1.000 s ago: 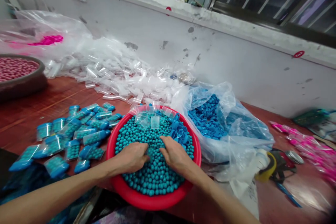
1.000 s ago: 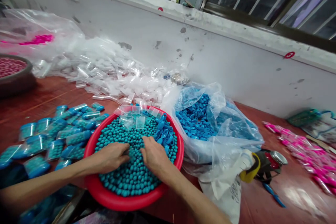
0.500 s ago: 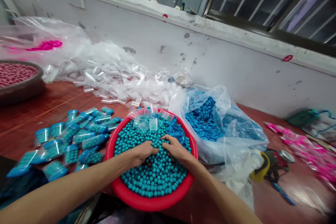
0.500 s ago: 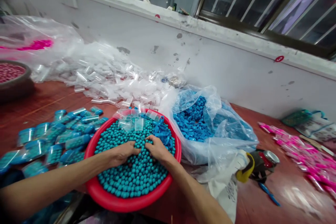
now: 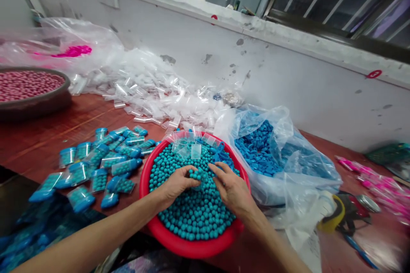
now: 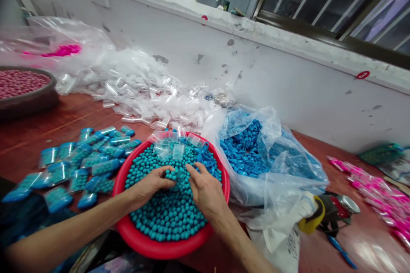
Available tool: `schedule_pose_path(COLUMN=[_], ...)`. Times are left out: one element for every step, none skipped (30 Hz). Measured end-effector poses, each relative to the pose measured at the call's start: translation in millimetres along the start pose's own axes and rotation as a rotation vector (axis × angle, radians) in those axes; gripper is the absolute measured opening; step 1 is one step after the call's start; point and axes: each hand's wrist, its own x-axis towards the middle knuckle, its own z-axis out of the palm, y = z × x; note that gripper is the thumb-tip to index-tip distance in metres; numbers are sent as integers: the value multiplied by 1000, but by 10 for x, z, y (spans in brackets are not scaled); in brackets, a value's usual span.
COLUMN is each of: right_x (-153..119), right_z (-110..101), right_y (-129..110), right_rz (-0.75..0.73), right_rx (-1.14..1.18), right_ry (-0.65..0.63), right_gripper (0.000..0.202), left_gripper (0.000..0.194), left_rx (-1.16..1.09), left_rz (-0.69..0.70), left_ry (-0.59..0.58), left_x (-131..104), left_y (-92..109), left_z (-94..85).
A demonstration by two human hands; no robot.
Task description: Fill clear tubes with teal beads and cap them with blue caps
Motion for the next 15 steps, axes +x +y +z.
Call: schedule_pose_path(right_x=[9,19,28,35,39,39,36,30,21,10,-2,-13,-23,-31,-37], right_z=[-2,5,20,37,54,67,74,76,71,60,44,24,3,-17,-33], right_y=[-20,-40,-58,-69,-73,-67,-54,-36,-14,8,28,45,57,63,62], right_rz=[-56,-112,-158,-184,-194,-191,-184,-177,-173,-174,-175,-170,-155,-131,-103], right_rx=[57,115,171,224,276,329,376,409,424,422,404,371,332,293,263], right_ry=[-4,-21,-42,-56,-60,-55,-44,-33,-27,-27,-34,-36,-29,-9,23], right_gripper=[40,41,41,41,39,36,34,32,31,31,32,33,33,33,34], left_gripper=[19,17,15,12,11,10,10,11,12,12,12,13,14,16,18], left_rx=[41,84,122,150,170,182,188,188,181,170,159,152,153,166,188], left_rz=[28,60,92,118,132,134,129,122,113,104,97,90,80,68,57], left_ry=[18,32,37,31,22,13,6,2,2,3,4,7,18,41,76], left_x=[9,18,26,33,37,37,34,27,18,7,-3,-13,-22,-28,-33], left_y=[-6,-15,-26,-39,-50,-59,-64,-64,-58,-48,-36,-22,-9,3,12], left_z=[2,2,1,-1,-3,-3,-2,1,5,9,12,14,14,14,13])
